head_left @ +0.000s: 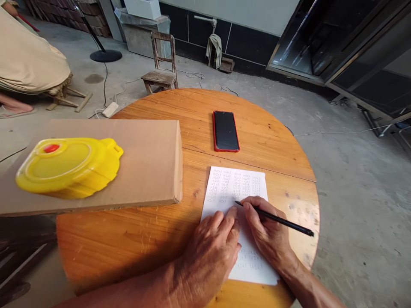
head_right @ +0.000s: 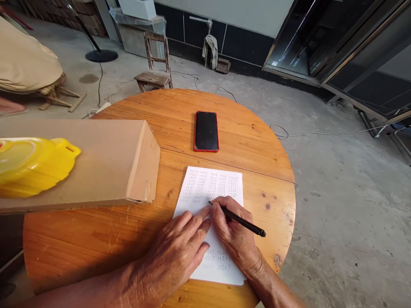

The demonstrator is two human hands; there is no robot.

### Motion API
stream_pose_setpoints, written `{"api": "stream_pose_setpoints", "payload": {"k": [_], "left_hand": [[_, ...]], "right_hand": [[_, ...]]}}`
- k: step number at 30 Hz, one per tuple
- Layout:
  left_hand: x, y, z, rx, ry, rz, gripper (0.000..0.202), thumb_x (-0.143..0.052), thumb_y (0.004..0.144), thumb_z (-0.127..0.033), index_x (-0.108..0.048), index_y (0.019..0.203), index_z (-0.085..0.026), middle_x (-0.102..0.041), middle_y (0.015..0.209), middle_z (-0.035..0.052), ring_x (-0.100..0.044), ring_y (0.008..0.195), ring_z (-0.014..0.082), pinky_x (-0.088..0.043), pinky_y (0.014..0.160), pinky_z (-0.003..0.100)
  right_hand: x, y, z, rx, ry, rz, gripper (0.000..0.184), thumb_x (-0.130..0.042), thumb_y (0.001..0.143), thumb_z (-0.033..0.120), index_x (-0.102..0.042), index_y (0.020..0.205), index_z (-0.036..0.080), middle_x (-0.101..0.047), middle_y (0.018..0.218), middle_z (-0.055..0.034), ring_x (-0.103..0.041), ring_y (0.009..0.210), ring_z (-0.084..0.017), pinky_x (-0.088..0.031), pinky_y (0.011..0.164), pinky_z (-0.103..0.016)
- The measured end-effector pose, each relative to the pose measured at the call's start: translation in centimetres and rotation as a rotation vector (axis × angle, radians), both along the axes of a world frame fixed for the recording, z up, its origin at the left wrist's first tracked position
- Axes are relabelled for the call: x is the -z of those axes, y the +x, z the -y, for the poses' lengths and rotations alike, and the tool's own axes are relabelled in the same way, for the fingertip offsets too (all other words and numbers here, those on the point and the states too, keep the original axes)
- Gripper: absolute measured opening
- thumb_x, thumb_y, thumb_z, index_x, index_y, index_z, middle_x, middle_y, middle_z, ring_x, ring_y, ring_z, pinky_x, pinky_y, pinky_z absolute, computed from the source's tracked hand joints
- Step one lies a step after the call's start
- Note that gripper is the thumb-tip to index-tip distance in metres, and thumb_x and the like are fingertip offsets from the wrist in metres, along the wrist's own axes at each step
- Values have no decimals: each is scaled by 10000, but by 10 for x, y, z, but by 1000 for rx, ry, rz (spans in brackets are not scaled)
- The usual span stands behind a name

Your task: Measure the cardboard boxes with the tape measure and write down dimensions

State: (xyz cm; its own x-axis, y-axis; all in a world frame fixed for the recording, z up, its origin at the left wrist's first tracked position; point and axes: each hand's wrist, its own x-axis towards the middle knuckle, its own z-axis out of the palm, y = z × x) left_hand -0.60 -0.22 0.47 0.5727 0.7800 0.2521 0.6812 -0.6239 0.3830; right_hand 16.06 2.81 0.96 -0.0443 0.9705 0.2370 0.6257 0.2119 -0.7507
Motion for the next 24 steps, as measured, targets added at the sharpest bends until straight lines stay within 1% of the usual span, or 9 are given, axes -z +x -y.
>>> {"api": "stream_pose_setpoints", "payload": {"k": [3, 5, 12, 16, 24], "left_hand": [[0, 0, 0, -2, 2, 10, 204, -567, 892, -179, -617, 1086, -141, -614, 1260, 88, -574, 1028, 265, -535, 849, 418], [0, 0, -1, -1, 2, 9, 195, -579, 886, -180, -619, 1072, -141, -612, 1259, 90, -568, 1038, 267, -537, 851, 418], [0, 0, 1, 0, 0, 1, 222, -552, 907, -187, -604, 1118, -140, -583, 1300, 92, -556, 1058, 262, -528, 869, 419], [0, 0, 1, 6, -6, -4, 208, -535, 920, -190, -606, 1109, -144, -575, 1307, 87, -552, 1051, 256, -521, 878, 421], [0, -1, 0, -1, 2, 7, 231, -562, 903, -186, -601, 1126, -137, -574, 1315, 82, -555, 1027, 247, -527, 869, 420]], "right_hand": [[2, 0, 0, 2, -9, -4, 141, -536, 931, 224, -653, 854, 207, -670, 713, 3, -596, 601, -132, -484, 586, -239], [2, 1, 1, 1, -12, -6, 140, -535, 934, 228, -652, 861, 206, -666, 714, 1, -591, 602, -132, -481, 589, -243], [1, 0, 2, -18, -27, -26, 139, -534, 945, 226, -646, 865, 205, -662, 741, 5, -582, 633, -125, -471, 617, -239], [1, 0, 1, -25, -25, -29, 133, -533, 946, 210, -641, 869, 201, -658, 749, 10, -575, 642, -115, -462, 624, -228], [-1, -1, 1, -36, -24, 4, 138, -530, 945, 204, -640, 865, 188, -631, 714, 19, -541, 594, -99, -437, 583, -219]]}}
